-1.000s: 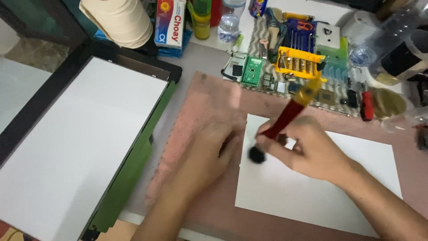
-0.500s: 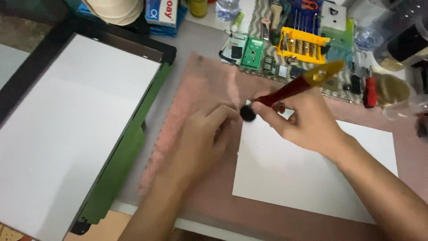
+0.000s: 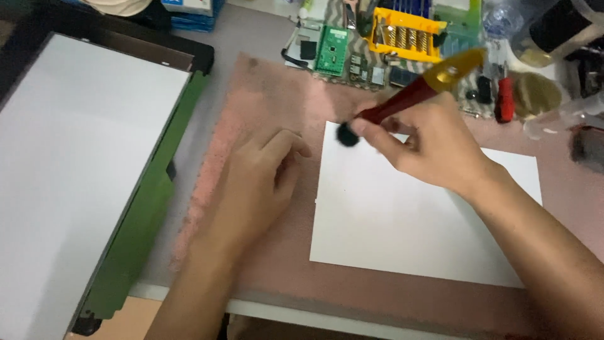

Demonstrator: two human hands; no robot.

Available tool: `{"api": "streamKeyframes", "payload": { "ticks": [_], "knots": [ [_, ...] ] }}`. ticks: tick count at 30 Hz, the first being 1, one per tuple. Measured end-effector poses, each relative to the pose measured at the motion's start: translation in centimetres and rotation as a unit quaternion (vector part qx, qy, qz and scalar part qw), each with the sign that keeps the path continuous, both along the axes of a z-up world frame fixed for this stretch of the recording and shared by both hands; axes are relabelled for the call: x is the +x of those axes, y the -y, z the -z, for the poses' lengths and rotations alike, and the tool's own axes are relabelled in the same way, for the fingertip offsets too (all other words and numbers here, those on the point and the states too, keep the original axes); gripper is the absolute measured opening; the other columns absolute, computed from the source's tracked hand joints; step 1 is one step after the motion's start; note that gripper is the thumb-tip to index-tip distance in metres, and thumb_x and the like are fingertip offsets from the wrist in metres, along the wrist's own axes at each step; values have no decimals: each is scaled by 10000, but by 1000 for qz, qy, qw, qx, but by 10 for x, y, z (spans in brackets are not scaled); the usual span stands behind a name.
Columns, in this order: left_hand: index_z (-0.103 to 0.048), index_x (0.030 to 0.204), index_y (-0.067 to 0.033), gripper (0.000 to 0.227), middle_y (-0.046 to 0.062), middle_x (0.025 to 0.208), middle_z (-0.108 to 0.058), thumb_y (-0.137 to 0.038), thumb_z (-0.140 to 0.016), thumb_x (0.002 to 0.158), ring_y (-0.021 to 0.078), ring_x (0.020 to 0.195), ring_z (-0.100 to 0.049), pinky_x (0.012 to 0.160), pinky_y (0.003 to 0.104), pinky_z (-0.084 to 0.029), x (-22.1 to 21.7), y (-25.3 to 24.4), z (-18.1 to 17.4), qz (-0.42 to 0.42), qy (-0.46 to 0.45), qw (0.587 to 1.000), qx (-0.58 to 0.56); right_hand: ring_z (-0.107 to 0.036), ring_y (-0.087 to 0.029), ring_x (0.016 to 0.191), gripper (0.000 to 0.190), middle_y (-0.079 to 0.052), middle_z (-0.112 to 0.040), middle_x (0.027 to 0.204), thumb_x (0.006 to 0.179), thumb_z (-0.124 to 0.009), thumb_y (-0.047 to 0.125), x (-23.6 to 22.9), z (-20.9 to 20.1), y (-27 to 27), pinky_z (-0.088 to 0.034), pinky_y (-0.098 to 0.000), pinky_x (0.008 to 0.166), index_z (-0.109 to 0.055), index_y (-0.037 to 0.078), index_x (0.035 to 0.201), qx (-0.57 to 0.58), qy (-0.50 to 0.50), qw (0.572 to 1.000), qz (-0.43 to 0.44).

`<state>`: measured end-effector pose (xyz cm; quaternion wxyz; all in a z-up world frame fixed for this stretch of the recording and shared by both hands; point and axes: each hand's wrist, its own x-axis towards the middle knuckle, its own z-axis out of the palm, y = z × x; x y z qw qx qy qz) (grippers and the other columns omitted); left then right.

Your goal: The person cleans a white sheet of paper on a cluttered workbench. They first use a brush to sweep the surface, then rub it with a round sponge, and finally wipe it with a grey cloth.

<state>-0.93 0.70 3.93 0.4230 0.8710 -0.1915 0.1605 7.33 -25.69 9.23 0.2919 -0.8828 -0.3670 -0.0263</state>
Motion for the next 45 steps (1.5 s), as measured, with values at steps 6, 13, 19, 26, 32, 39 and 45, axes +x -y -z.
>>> {"api": "streamKeyframes", "payload": {
  "ticks": [6,13,19,26,32,39,45],
  "knots": [
    [-760,1101,-58,232,77,1060,-829,93,-613,1004,313,975,-733,784,443,-561,1,1,4,-5,-11,1000,15,-551,-199,489,189,-66,-698,688,1143,-784,179,4,2,23,-426,-373,532,-890,24,1120,-57,41,997,36],
    [-718,1076,-62,228,102,1005,-758,104,-612,961,345,981,-685,850,476,-477,4,-1,7,22,11,999,38,-541,-131,530,257,-3,-658,683,1156,-767,193,5,-1,32,-358,-293,493,-787,69,932,-19,-22,999,-35],
    [-778,1117,-78,233,56,1086,-846,73,-630,1018,311,1051,-726,907,446,-552,2,-1,5,2,-26,998,54,-673,-129,632,138,6,-779,725,1184,-748,130,-2,-10,33,-477,-287,571,-837,41,1239,-3,0,999,-35],
    [-755,1098,-66,242,70,1080,-809,119,-639,994,286,1006,-707,867,409,-534,3,-2,2,18,-27,997,65,-603,-198,639,110,-28,-687,782,1202,-775,125,-2,-5,48,-485,-342,620,-826,41,1153,-44,44,998,5],
    [-740,1071,-46,234,89,1052,-770,154,-652,988,277,957,-682,843,400,-513,3,-1,-2,24,-19,998,64,-607,-181,578,170,-42,-741,786,1200,-809,114,-1,4,68,-427,-342,554,-806,15,1061,-46,41,998,17],
    [-742,1366,-55,258,58,1155,-797,-137,-663,1134,218,980,-714,869,387,-576,-1,5,-6,-48,-139,988,44,-580,-181,486,197,-94,-818,851,1143,-823,95,-5,-1,75,-374,-330,429,-870,-50,1020,-17,30,999,-12],
    [-754,1306,-88,214,44,1074,-780,-149,-719,1103,202,893,-695,754,371,-560,0,8,-11,-39,-151,986,67,-478,-171,623,138,15,-671,782,1192,-761,144,-16,-10,71,-373,-331,581,-872,82,1137,-10,6,1000,0]
  ]
}}
